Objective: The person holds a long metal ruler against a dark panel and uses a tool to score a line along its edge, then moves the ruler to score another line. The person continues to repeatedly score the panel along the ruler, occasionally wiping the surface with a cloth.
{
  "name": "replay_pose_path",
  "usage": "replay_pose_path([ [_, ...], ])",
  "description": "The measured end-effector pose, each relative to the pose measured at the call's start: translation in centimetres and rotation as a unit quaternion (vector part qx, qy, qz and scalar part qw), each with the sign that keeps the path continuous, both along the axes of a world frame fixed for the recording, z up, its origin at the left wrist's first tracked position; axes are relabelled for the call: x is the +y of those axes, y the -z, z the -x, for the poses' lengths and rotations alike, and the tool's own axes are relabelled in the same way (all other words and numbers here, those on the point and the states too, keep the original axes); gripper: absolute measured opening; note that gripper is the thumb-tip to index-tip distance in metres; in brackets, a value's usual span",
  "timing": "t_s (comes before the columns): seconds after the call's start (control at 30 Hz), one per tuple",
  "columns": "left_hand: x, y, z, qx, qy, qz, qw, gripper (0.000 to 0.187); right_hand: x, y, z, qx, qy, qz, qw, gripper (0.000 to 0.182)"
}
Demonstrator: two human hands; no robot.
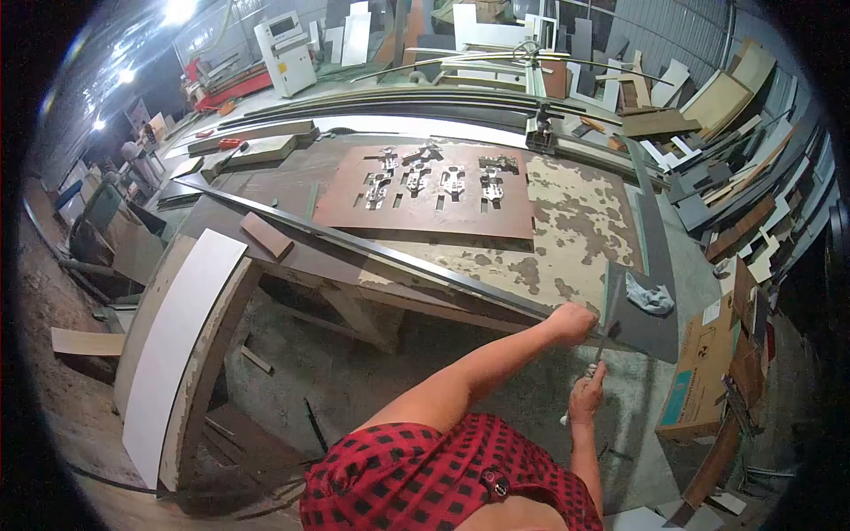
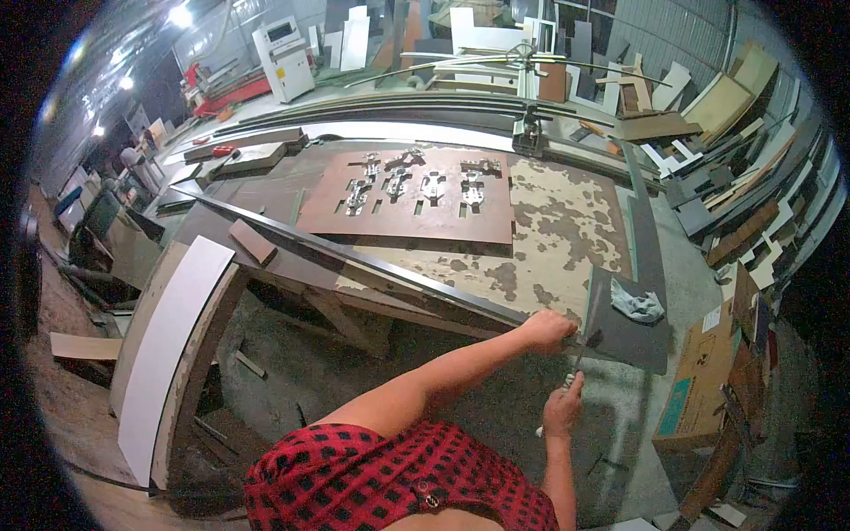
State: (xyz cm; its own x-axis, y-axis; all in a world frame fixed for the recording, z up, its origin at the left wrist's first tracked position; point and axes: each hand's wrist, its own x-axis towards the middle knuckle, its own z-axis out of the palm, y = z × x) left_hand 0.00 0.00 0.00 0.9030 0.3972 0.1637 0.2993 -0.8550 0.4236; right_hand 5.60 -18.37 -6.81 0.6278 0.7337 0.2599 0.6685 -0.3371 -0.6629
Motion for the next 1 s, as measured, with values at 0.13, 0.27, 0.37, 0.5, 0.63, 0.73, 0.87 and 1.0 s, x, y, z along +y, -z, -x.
replay_pose_path([
  [0.13, 0.4, -0.1, 1.1, -0.012, 0.008, -0.015, 1.0, 0.015, 0.7, 0.9, 1.0, -0.027, 0.016, 0.034, 0.999, 0.05],
  [0.27, 0.2, 0.0, 0.4, 0.006, 0.006, -0.002, 1.0, 0.022, 0.5, -0.9, 1.0, -0.002, 0.02, 0.077, 0.997, 0.05],
  [0.37, -0.1, -0.7, 0.8, -0.011, 0.002, 0.001, 1.0, 0.021, 0.7, -0.2, 0.4, -0.009, 0.023, 0.093, 0.995, 0.049],
  [0.5, 0.0, 0.0, 0.5, -0.002, -0.008, 0.007, 1.0, 0.019, 1.0, -1.0, 0.7, 0.022, 0.025, 0.133, 0.991, 0.047],
  [0.63, -0.1, -0.6, 0.8, -0.041, -0.008, 0.008, 0.999, 0.016, 0.8, -0.2, 0.5, 0.002, 0.015, 0.116, 0.993, 0.046],
  [0.73, 0.1, -0.3, 0.6, 0.007, 0.007, -0.009, 1.0, 0.016, 0.9, -0.3, 0.7, 0.003, 0.013, 0.102, 0.995, 0.045],
  [0.87, 0.0, -0.3, 0.6, -0.032, -0.001, -0.007, 0.999, 0.017, 0.9, 0.3, 0.6, -0.021, 0.025, 0.104, 0.994, 0.046],
  [1.0, 0.0, -0.4, 0.6, -0.011, -0.001, -0.001, 1.0, 0.017, 0.9, 0.8, 0.5, -0.034, 0.026, 0.092, 0.995, 0.046],
])
